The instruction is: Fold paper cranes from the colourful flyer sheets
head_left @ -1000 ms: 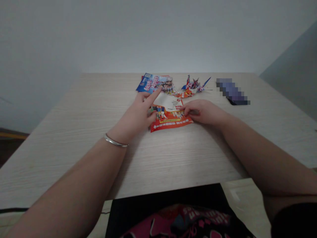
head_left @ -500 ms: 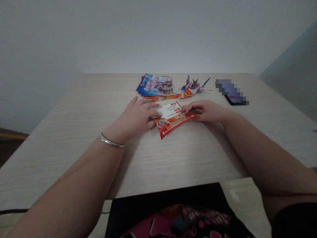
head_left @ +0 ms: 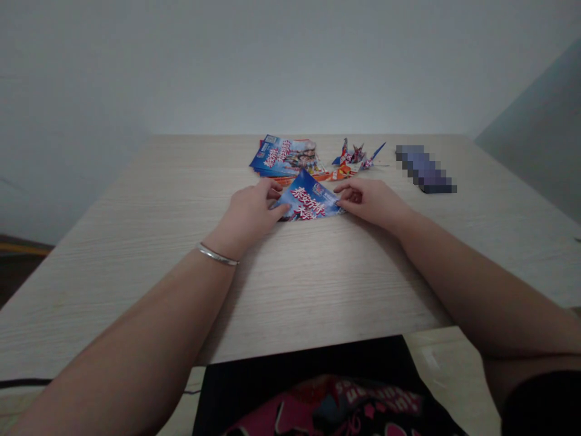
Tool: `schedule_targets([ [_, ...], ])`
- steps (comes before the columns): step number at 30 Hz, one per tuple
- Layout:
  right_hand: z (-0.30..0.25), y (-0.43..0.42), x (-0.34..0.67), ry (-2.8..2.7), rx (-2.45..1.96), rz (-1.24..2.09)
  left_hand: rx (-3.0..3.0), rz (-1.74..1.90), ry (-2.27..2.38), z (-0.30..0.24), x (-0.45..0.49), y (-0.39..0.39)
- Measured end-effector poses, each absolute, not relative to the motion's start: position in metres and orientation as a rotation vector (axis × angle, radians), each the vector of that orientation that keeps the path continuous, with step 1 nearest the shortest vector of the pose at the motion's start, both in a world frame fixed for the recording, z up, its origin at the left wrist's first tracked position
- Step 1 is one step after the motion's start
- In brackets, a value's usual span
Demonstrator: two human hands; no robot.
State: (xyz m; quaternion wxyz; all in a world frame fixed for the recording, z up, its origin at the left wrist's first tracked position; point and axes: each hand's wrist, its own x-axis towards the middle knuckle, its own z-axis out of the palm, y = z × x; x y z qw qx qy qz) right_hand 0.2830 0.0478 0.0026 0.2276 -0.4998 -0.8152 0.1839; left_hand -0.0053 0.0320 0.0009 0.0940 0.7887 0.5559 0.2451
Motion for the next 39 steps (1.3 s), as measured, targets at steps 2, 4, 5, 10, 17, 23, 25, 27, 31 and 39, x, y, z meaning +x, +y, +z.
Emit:
schedule_targets([
  [2, 0.0, 0.047, 0.277, -2.245, -1.404, 0.412, 2.363, 0.734, 1.657, 0.0, -0.006, 0.03],
  [4, -0.003, 0.047, 0.273, -2.284, -1.329, 0.264, 2.471, 0.721, 1.603, 0.001, -0.006, 0.029],
  [5, -0.005, 0.047, 0.272, -2.323, -1.245, 0.201, 2.548, 0.709, 1.55, 0.001, -0.006, 0.028],
  [10, -0.006, 0.049, 0.271, -2.567, -0.869, 0.219, 2.83, 0.4, 1.29, 0.006, -0.003, 0.025],
  [17, 0.002, 0.043, 0.266, -2.703, -0.831, 0.027, 2.838, 0.172, 1.354, 0.017, 0.004, 0.019],
  [23, 0.017, 0.03, 0.253, -2.508, -0.997, -0.234, 2.975, 0.284, 1.416, 0.035, 0.016, 0.01],
  [25, 0.023, 0.024, 0.249, -2.384, -1.031, -0.251, 2.999, 0.517, 1.355, 0.04, 0.017, 0.007],
  [27, 0.028, 0.018, 0.246, -2.282, -1.031, -0.299, 2.991, 0.706, 1.384, 0.044, 0.017, 0.005],
  [31, 0.033, 0.007, 0.238, -2.191, -1.043, -0.277, 3.081, 0.916, 1.446, 0.044, 0.018, 0.002],
  [39, 0.026, 0.007, 0.229, -2.13, -0.956, -0.285, 3.192, 1.244, 1.264, 0.036, 0.025, 0.002],
])
